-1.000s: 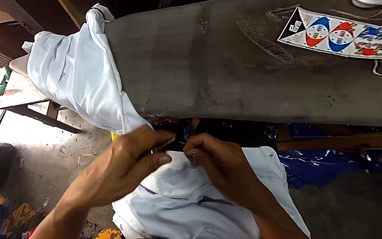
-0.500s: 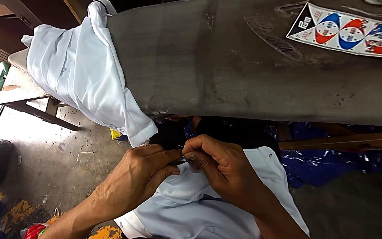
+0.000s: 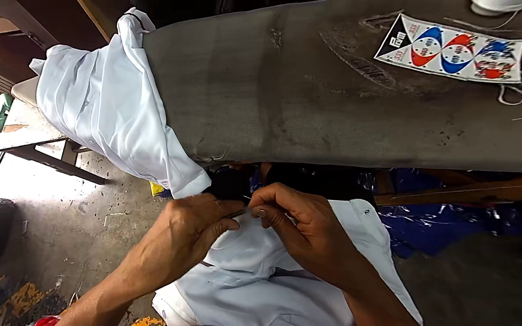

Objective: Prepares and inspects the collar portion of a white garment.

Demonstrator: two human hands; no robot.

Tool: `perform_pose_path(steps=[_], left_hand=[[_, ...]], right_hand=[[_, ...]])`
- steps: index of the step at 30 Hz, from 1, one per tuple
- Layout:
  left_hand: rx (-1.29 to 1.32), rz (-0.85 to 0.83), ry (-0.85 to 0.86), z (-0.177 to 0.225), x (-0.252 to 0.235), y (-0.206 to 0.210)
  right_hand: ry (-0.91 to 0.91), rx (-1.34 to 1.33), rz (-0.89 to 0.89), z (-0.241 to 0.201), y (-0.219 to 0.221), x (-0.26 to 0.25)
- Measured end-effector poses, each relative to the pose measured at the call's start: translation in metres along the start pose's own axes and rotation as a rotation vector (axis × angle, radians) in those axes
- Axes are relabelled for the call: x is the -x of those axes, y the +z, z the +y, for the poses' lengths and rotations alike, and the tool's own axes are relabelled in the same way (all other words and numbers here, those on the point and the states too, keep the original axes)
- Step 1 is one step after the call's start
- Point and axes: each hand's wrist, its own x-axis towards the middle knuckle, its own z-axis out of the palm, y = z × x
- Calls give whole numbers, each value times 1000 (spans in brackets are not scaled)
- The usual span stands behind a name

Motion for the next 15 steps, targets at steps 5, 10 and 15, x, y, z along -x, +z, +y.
perform_pose_path(steps=[5,10,15], left_hand=[[-439,179,77,-3,-69,-40],[-668,125,-42,-35,-135,-47],[-559,229,83,3,-115,-36]], right_hand=[[69,-164,114,-4,-27,16],[90,-264,125,-11,-49,37],[108,-186,202,-28,-63,41]])
